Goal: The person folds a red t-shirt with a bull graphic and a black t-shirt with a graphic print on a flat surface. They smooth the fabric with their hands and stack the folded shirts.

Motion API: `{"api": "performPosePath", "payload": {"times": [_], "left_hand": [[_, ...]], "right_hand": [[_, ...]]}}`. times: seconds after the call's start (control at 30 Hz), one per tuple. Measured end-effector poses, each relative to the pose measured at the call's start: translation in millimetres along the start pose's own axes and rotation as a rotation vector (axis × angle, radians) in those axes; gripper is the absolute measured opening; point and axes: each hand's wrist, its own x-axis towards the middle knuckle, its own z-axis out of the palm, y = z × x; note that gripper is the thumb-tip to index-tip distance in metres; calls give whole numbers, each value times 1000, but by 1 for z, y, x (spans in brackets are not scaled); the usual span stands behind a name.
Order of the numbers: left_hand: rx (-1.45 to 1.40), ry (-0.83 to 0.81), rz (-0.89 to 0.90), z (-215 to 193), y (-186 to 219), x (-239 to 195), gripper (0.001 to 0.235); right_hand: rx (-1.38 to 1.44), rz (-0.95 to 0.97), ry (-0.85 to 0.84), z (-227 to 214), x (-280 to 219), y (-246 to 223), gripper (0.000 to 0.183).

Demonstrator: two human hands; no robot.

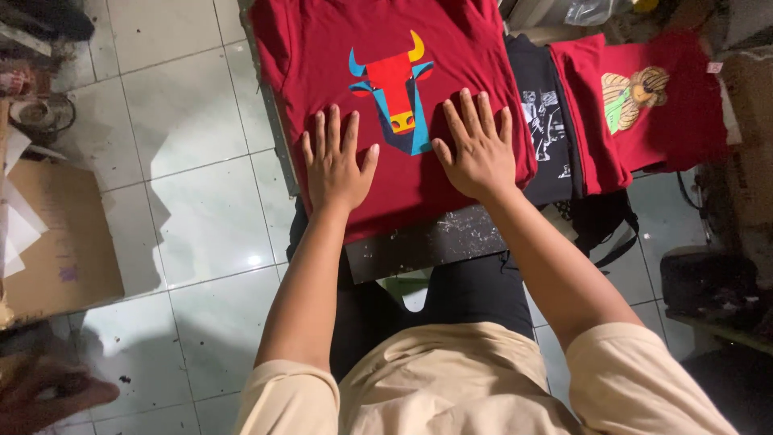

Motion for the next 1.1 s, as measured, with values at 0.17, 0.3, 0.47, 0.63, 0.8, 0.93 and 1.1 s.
{"api": "performPosePath", "payload": {"times": [0.17, 0.3, 0.47, 0.63, 0.8, 0.93, 1.1], "left_hand": [[23, 25, -18, 5, 2, -1, 66], [47, 48, -16, 8, 1, 0, 67], [56, 70, 5, 2, 3, 1, 65], [42, 51, 5, 3, 1, -3, 65], [56, 49, -1, -2, 4, 0, 66], [34, 26, -10, -1, 7, -5, 64], [102, 53, -16, -1, 13, -32, 65]], "right_hand": [[52, -29, 39, 16, 11, 14, 68], [148, 9, 0, -1, 23, -5, 75], [-27, -341, 211, 44, 10, -24, 66], [-1, -245, 37, 26, -2, -7, 67], [-40, -158, 194, 29, -13, 10, 65], [-34, -138, 171, 25, -14, 7, 65], [-45, -151, 167, 27, -14, 8, 65]]}}
